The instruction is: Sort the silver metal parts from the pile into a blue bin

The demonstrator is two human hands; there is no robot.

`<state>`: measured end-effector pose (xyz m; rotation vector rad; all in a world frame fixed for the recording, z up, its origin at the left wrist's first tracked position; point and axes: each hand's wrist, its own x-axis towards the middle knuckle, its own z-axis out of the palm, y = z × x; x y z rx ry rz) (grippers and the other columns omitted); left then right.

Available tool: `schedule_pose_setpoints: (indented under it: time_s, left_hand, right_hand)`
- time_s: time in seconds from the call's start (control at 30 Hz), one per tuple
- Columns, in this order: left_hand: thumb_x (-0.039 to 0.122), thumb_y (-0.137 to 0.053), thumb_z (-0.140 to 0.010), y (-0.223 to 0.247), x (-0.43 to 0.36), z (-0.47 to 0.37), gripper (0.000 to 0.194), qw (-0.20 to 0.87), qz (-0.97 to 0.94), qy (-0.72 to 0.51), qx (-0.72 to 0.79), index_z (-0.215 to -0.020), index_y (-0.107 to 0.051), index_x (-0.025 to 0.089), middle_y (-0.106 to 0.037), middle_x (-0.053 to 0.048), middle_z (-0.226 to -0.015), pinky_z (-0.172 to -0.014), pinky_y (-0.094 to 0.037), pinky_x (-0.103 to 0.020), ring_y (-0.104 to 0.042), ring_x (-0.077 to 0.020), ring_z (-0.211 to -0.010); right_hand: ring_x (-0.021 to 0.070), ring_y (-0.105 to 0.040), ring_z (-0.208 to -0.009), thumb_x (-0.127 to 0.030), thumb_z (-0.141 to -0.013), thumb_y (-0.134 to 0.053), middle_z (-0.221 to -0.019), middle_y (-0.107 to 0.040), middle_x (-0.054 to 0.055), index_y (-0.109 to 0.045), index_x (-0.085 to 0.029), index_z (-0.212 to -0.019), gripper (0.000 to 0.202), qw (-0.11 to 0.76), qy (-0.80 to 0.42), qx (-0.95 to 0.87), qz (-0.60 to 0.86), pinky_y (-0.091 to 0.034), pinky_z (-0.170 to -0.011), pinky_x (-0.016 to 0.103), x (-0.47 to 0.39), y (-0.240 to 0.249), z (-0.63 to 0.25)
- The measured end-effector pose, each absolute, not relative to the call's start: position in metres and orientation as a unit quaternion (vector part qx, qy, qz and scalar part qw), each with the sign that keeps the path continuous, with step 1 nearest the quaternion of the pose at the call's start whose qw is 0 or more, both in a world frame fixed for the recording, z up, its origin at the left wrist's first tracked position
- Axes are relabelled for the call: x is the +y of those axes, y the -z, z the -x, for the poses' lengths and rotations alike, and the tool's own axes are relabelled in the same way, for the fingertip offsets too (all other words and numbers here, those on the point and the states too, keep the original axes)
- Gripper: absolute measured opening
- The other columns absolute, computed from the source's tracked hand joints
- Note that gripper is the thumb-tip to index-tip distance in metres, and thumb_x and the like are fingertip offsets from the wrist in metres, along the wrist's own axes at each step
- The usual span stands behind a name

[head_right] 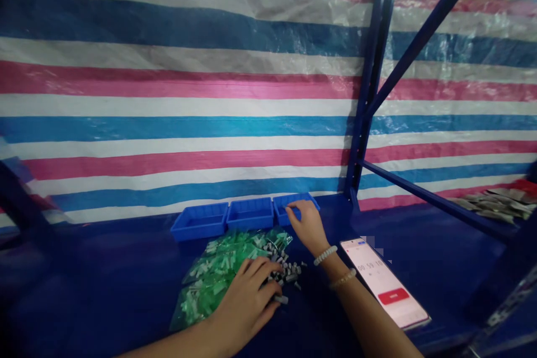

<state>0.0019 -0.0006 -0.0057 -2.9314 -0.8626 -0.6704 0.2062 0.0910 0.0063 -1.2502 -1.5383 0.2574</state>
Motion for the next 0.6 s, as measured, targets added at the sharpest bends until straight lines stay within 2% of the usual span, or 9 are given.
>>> schedule_pose_setpoints:
  time_s: [0.1, 0.17, 0.23, 0.33, 0.4, 0.5, 0.6]
  left_hand:
    - [0.012, -0.059, -0.083, -0.012, 0.010, 0.004, 0.012, -0.037, 0.913, 0.290, -0.284, -0.093, -0.058, 0.019, -0.064, -0.005, -0.102, -0.085, -0.046, -0.039, -0.055, -0.0237, -0.099]
    - [0.012, -0.057, -0.085, -0.026, 0.021, 0.011, 0.010, -0.056, 0.885, 0.350, -0.302, -0.092, -0.058, 0.019, -0.064, -0.004, -0.090, -0.077, -0.047, -0.034, -0.057, -0.0203, -0.087]
    - [0.011, -0.057, -0.084, -0.037, 0.033, 0.018, 0.009, -0.057, 0.858, 0.400, -0.318, -0.089, -0.057, 0.019, -0.062, -0.003, -0.085, -0.073, -0.047, -0.032, -0.057, -0.0187, -0.081]
    - [0.007, -0.055, -0.082, -0.042, 0.043, 0.025, 0.012, -0.052, 0.840, 0.437, -0.317, -0.084, -0.057, 0.019, -0.060, -0.003, -0.084, -0.072, -0.047, -0.031, -0.057, -0.0186, -0.081]
    - [0.005, -0.052, -0.081, -0.040, 0.044, 0.027, 0.015, -0.062, 0.838, 0.444, -0.312, -0.082, -0.057, 0.019, -0.059, -0.003, -0.083, -0.071, -0.048, -0.029, -0.058, -0.0176, -0.079]
    - [0.002, -0.049, -0.080, -0.034, 0.042, 0.025, 0.019, -0.081, 0.837, 0.451, -0.299, -0.081, -0.059, 0.018, -0.059, -0.003, -0.082, -0.070, -0.048, -0.028, -0.059, -0.0160, -0.077]
    - [0.006, -0.053, -0.079, -0.031, 0.042, 0.022, 0.015, -0.135, 0.809, 0.478, -0.314, -0.082, -0.061, 0.018, -0.061, -0.003, -0.084, -0.070, -0.050, -0.028, -0.060, -0.0159, -0.076]
  right_hand:
    - [0.0213, -0.060, -0.066, -0.051, -0.082, -0.054, -0.075, -0.070, 0.008, -0.069, -0.017, -0.079, 0.038, 0.534, -0.199, -0.643, 0.511, -0.048, -0.063, 0.033, 0.085, -0.008, -0.195]
    - [0.0165, -0.057, -0.051, -0.059, -0.084, -0.046, -0.066, -0.069, 0.007, -0.069, -0.014, -0.077, 0.051, 0.514, -0.269, -0.652, 0.489, -0.043, -0.048, 0.028, 0.078, -0.009, -0.183]
    - [0.0133, -0.052, -0.043, -0.065, -0.086, -0.039, -0.062, -0.068, 0.007, -0.069, -0.013, -0.076, 0.061, 0.492, -0.350, -0.652, 0.458, -0.038, -0.040, 0.024, 0.069, -0.010, -0.171]
    - [0.0090, -0.047, -0.042, -0.064, -0.083, -0.048, -0.060, -0.066, 0.005, -0.067, -0.013, -0.073, 0.055, 0.471, -0.498, -0.619, 0.383, -0.032, -0.040, 0.021, 0.058, -0.009, -0.155]
    - [0.0063, -0.041, -0.041, -0.057, -0.079, -0.060, -0.056, -0.062, 0.001, -0.067, -0.014, -0.068, 0.046, 0.475, -0.543, -0.599, 0.347, -0.028, -0.041, 0.020, 0.054, -0.007, -0.150]
    - [0.0056, -0.038, -0.041, -0.048, -0.077, -0.067, -0.053, -0.060, -0.001, -0.067, -0.014, -0.067, 0.036, 0.493, -0.528, -0.594, 0.354, -0.027, -0.041, 0.020, 0.053, -0.006, -0.149]
    - [0.0090, -0.047, -0.047, -0.041, -0.076, -0.069, -0.061, -0.063, 0.001, -0.067, -0.016, -0.072, 0.026, 0.508, -0.483, -0.604, 0.379, -0.035, -0.045, 0.022, 0.053, -0.008, -0.152]
